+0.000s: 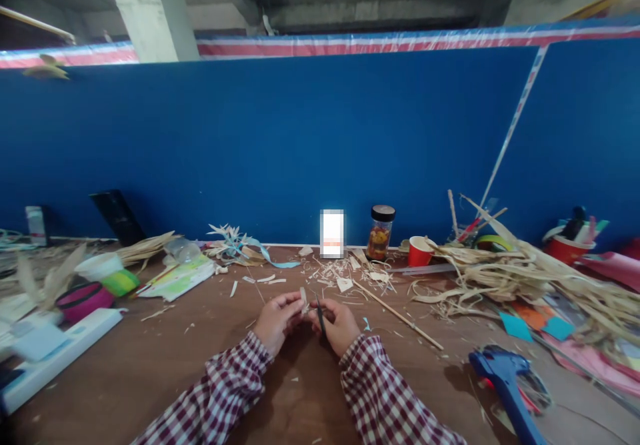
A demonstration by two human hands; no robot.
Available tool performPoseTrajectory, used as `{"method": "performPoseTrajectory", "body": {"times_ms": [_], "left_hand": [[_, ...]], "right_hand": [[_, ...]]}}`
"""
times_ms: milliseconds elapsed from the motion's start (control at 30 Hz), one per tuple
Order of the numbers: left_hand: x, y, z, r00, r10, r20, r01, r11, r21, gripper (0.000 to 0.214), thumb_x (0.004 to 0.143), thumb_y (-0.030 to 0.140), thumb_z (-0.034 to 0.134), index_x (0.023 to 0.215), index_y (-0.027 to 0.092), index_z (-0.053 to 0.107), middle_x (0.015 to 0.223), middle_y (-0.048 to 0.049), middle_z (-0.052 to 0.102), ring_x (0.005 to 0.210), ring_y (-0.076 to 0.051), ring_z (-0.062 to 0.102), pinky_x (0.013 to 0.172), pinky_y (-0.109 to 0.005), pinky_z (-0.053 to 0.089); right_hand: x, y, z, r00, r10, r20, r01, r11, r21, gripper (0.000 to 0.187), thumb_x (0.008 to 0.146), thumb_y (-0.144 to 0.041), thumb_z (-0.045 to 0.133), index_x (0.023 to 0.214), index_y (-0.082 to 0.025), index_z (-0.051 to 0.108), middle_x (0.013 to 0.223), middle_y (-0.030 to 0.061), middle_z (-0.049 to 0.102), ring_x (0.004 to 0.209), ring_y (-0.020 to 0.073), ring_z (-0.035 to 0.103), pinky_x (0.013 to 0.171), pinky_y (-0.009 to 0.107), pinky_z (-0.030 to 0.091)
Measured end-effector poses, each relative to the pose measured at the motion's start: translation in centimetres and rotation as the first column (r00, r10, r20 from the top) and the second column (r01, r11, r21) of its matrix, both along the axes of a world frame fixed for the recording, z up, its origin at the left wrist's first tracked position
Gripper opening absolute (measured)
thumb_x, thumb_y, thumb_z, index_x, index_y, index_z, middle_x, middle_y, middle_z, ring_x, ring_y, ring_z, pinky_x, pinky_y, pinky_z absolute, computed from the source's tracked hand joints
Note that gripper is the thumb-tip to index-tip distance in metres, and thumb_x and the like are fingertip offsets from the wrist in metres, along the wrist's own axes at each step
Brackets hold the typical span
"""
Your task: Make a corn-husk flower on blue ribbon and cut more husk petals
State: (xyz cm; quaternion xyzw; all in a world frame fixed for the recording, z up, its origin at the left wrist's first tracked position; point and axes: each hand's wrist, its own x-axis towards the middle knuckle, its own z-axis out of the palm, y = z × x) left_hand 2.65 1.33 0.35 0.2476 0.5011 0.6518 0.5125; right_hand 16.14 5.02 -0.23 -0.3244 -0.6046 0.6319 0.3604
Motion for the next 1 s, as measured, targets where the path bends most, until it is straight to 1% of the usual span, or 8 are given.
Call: {"method": "performPoseTrajectory", "body": {"times_ms": [167,333,433,567,667,767,867,1000], "left_hand": [[-1.1,-0.1,0.1,0.987,-0.026,0.161,0.029,0.999,-0.017,0.013,0.065,0.013,0.069,0.073,0.014,0.058,0.057,0.0031,0.058,0.047,-0.004,0.054,0.048,-0.013,0.048],[-1.1,-0.6,-0.2,0.968,-0.097,0.233,0.108,0.993,-0.036,0.012,0.064,0.013,0.069,0.072,0.015,0.06,0.056,0.0043,0.057,0.044,-0.003,0.053,0.043,-0.012,0.046],[-0.8,-0.7,-0.3,0.968,-0.112,0.223,0.124,0.991,-0.041,0.011,0.065,0.013,0.069,0.071,0.014,0.061,0.058,0.0024,0.06,0.046,-0.004,0.055,0.043,-0.011,0.046],[-0.3,-0.8,-0.4,0.969,-0.147,0.197,0.164,0.983,-0.076,0.011,0.064,0.013,0.07,0.072,0.013,0.061,0.065,-0.0034,0.066,0.049,-0.006,0.058,0.044,-0.012,0.046],[-0.1,-0.8,-0.6,0.964,-0.168,0.204,0.185,0.98,-0.067,0.013,0.062,0.015,0.072,0.069,0.013,0.061,0.061,-0.0016,0.064,0.047,-0.006,0.056,0.045,-0.013,0.047],[-0.2,-0.8,-0.8,0.954,-0.198,0.224,0.213,0.976,-0.047,0.014,0.062,0.021,0.072,0.071,0.014,0.063,0.06,0.0002,0.061,0.048,-0.005,0.055,0.045,-0.014,0.047],[-0.3,-0.8,-0.9,0.937,-0.267,0.225,0.28,0.96,-0.026,0.019,0.063,0.028,0.071,0.075,0.014,0.065,0.058,0.0012,0.057,0.048,-0.005,0.052,0.045,-0.014,0.046],[-0.3,-1.1,-0.8,0.913,-0.386,0.136,0.391,0.92,-0.01,0.025,0.061,0.032,0.072,0.076,0.013,0.066,0.054,0.002,0.053,0.046,-0.004,0.048,0.043,-0.013,0.042]], "right_hand": [[-0.1,0.3,-0.5,0.999,-0.035,-0.041,0.034,0.999,-0.015,0.038,0.059,-0.035,0.07,0.091,-0.018,0.059,0.055,-0.0039,0.056,0.051,0.0107,0.051,0.048,0.023,0.039],[-0.1,0.5,-0.4,0.989,-0.057,-0.133,0.051,0.997,-0.05,0.048,0.053,-0.028,0.076,0.097,-0.018,0.057,0.066,-0.0024,0.06,0.058,0.011,0.055,0.053,0.022,0.043],[-0.1,0.5,-0.6,0.983,-0.013,-0.185,0.001,0.998,-0.062,0.049,0.053,-0.026,0.077,0.098,-0.018,0.057,0.068,-0.0029,0.06,0.06,0.01,0.056,0.056,0.022,0.044],[-0.2,0.3,-1.2,0.98,0.05,-0.193,-0.054,0.998,-0.016,0.048,0.054,-0.023,0.077,0.097,-0.018,0.057,0.07,-0.0028,0.061,0.064,0.0104,0.057,0.062,0.023,0.046],[-0.3,0.3,-1.4,0.983,0.059,-0.176,-0.06,0.998,-0.002,0.043,0.056,-0.023,0.076,0.094,-0.018,0.056,0.069,-0.003,0.061,0.063,0.0099,0.057,0.061,0.023,0.045],[-0.2,0.3,-1.2,0.981,0.054,-0.184,-0.062,0.997,-0.039,0.042,0.057,-0.026,0.075,0.092,-0.017,0.054,0.069,-0.003,0.061,0.059,0.009,0.056,0.059,0.022,0.045],[0.0,0.5,-0.8,0.977,0.074,-0.2,-0.089,0.994,-0.068,0.047,0.056,-0.027,0.076,0.094,-0.017,0.051,0.073,-0.0018,0.062,0.057,0.0087,0.056,0.055,0.021,0.044],[0.4,0.6,-0.6,0.977,0.107,-0.184,-0.126,0.987,-0.095,0.061,0.055,-0.027,0.076,0.105,-0.02,0.043,0.069,-0.0039,0.06,0.052,0.0088,0.056,0.051,0.021,0.042]]}}
